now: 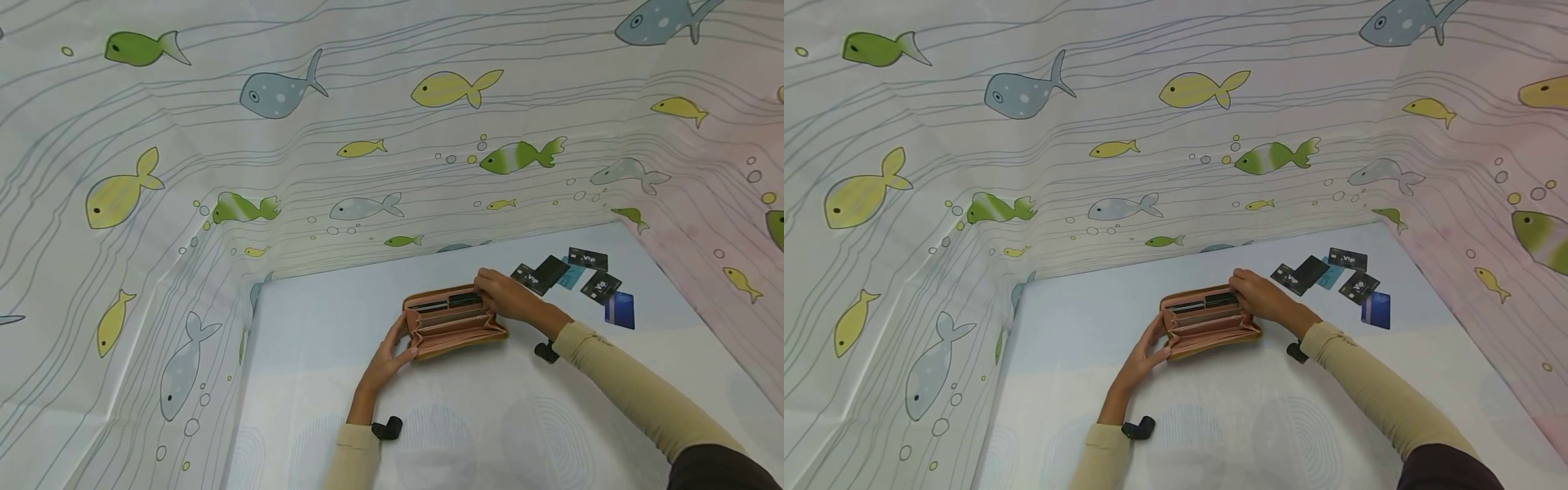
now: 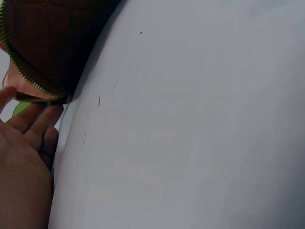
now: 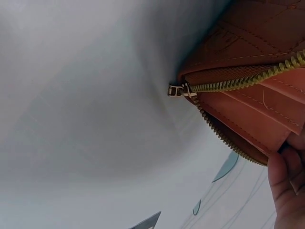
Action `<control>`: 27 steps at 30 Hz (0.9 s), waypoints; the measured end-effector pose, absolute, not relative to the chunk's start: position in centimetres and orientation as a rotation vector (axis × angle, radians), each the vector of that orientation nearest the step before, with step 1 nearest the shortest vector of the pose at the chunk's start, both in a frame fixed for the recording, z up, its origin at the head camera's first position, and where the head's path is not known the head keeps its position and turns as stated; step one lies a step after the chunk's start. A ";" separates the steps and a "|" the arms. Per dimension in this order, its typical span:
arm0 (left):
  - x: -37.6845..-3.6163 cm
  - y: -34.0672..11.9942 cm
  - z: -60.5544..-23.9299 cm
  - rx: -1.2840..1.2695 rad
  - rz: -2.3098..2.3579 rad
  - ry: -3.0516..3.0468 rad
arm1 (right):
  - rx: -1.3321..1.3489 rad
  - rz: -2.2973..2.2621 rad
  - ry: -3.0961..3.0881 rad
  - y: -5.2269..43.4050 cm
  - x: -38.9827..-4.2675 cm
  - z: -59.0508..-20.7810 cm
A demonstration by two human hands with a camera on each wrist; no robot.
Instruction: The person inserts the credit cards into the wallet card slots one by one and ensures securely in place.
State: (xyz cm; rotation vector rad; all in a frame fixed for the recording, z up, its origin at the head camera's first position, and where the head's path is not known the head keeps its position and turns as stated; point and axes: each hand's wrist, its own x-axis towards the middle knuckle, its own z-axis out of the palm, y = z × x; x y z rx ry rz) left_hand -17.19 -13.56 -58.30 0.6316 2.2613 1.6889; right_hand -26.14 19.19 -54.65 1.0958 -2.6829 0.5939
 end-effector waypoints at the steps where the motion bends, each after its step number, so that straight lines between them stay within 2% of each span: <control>1: -17.2 -13.6 -58.3 0.632 1.686 2.262 | 1.098 0.594 -2.682 19.2 -26.1 -54.6; 27: -17.3 -13.6 -58.4 0.639 1.691 2.265 | 1.116 0.632 -2.729 19.0 -26.3 -54.4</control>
